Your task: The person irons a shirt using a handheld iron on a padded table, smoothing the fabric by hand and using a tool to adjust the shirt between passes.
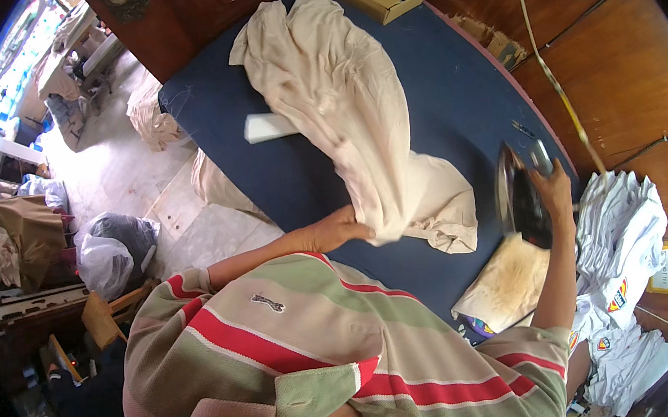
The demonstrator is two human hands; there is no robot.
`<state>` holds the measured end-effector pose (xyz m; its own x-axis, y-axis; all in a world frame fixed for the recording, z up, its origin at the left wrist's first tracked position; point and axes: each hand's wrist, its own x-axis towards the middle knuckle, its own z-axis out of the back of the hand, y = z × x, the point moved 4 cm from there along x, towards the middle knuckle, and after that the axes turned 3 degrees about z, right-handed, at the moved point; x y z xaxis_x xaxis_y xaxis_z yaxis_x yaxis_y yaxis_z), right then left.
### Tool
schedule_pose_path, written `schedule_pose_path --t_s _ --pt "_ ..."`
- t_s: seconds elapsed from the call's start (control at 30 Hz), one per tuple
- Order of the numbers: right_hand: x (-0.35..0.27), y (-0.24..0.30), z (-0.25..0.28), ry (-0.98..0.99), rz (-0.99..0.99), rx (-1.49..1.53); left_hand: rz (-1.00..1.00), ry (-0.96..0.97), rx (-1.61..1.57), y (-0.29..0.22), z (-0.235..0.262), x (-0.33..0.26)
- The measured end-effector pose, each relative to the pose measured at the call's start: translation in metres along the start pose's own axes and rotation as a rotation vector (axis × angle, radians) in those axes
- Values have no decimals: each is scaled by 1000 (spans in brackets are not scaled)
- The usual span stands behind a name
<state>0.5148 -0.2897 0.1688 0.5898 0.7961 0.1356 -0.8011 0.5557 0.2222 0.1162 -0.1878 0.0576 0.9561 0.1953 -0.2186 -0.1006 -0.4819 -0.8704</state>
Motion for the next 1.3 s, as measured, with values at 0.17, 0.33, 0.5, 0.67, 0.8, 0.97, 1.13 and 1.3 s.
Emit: schedule_pose_path --t_s 0.17,0.33,0.5,0.67,0.8,0.97,1.13,1.3 --pt "-67 -98 -1 25 -264 -126 165 140 -70 -5 -7 -9" --pt "-121 -189 -23 42 -637 164 65 75 -362 -30 1 8" --pt "-74 -34 -12 -322 -85 -514 -70 62 -10 -50 2 11" --pt "37 294 -84 183 572 200 -20 220 215 -48 14 -16" --pt "70 464 -203 152 1323 245 -67 281 465 -86 42 -48" --pt "125 490 -288 418 1131 -427 122 -93 620 -110 122 -108" --pt "233 374 -183 190 668 -636 -150 -531 417 -169 252 -178" --pt "247 299 63 -354 437 -216 -336 -1154 788 -279 309 -213"
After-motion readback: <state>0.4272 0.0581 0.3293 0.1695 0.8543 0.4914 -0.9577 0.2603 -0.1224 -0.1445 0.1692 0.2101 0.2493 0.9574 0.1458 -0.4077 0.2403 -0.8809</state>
